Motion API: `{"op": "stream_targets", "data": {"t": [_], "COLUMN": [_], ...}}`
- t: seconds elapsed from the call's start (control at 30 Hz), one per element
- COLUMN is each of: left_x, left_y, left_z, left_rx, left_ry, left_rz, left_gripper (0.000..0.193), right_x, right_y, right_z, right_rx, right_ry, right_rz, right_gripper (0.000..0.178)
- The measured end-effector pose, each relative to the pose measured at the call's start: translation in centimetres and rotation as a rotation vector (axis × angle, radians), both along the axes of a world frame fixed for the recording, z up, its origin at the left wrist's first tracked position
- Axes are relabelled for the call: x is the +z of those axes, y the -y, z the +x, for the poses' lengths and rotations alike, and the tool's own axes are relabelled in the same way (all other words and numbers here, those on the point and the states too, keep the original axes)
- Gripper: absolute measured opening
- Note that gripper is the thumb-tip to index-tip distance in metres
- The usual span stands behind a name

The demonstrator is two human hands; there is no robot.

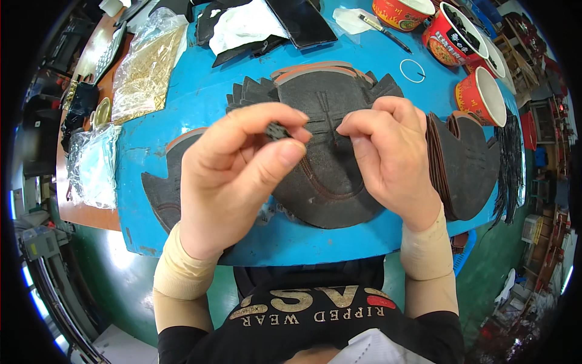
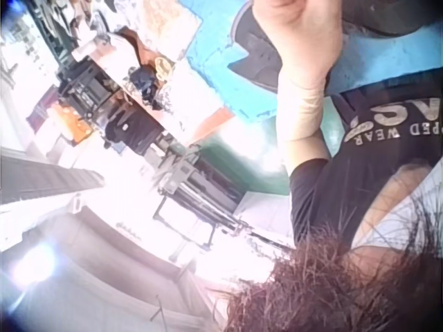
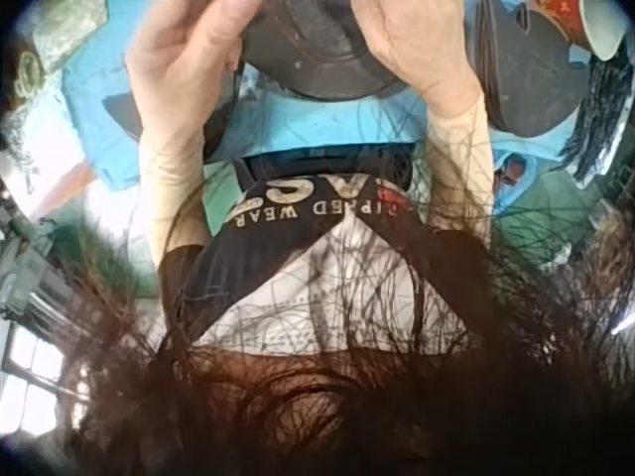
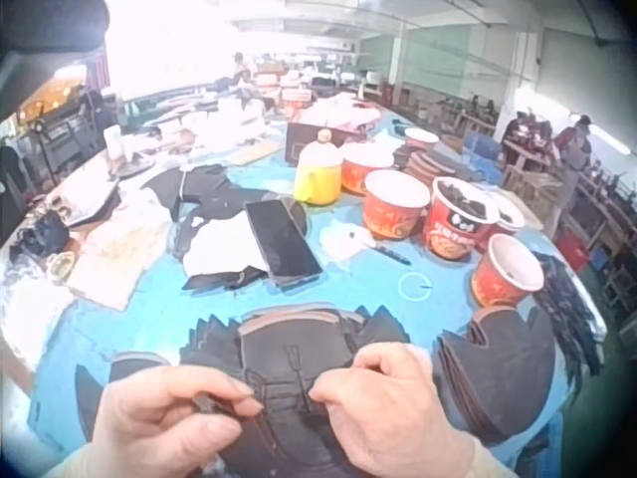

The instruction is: The person stitches a leather component onto a shoe upper with a needle and thread.

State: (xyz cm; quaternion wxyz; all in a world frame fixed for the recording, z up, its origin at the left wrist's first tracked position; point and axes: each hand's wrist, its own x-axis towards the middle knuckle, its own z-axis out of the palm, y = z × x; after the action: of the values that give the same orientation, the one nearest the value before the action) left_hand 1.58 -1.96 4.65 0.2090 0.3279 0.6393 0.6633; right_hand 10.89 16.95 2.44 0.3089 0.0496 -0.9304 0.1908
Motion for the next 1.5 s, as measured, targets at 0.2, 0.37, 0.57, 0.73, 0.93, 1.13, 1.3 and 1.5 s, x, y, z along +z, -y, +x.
{"op": "stream_targets", "data": {"t": [0.2,0.37,0.57,0.73,0.93,1.13,1.3,1.5], "left_x": [0.1,0.1,0.0,0.2,-0.1,-0.7,-0.3,-0.3], "left_y": [0.0,-0.1,-0.3,-0.2,-0.4,-0.6,-0.7,-0.4], "left_z": [-0.3,-0.1,0.0,-0.1,0.4,0.8,0.8,0.5], "left_rx": [-0.021,-0.006,0.005,-0.060,-0.238,-0.249,-0.198,-0.208], "left_ry": [0.391,0.464,0.424,0.536,0.709,0.664,0.629,0.686], "left_rz": [0.082,0.142,0.127,0.128,0.157,0.152,0.127,0.149], "left_gripper": [0.034,0.034,0.033,0.037,0.040,0.039,0.040,0.033], "right_x": [-0.3,0.0,-0.1,-0.6,-0.1,0.7,1.0,0.7], "right_y": [-0.5,0.4,0.2,-0.2,0.5,2.1,1.6,1.1], "right_z": [0.0,-0.1,-0.2,0.0,0.8,1.2,1.3,1.4], "right_rx": [0.000,0.077,0.069,0.217,0.146,0.193,0.145,0.139], "right_ry": [-0.091,-0.008,0.032,-0.241,-0.193,-0.196,-0.188,-0.111], "right_rz": [-0.223,0.036,0.019,-0.749,-0.693,-0.469,-0.254,-0.197], "right_gripper": [0.021,0.027,0.023,0.014,0.025,0.028,0.031,0.027]}}
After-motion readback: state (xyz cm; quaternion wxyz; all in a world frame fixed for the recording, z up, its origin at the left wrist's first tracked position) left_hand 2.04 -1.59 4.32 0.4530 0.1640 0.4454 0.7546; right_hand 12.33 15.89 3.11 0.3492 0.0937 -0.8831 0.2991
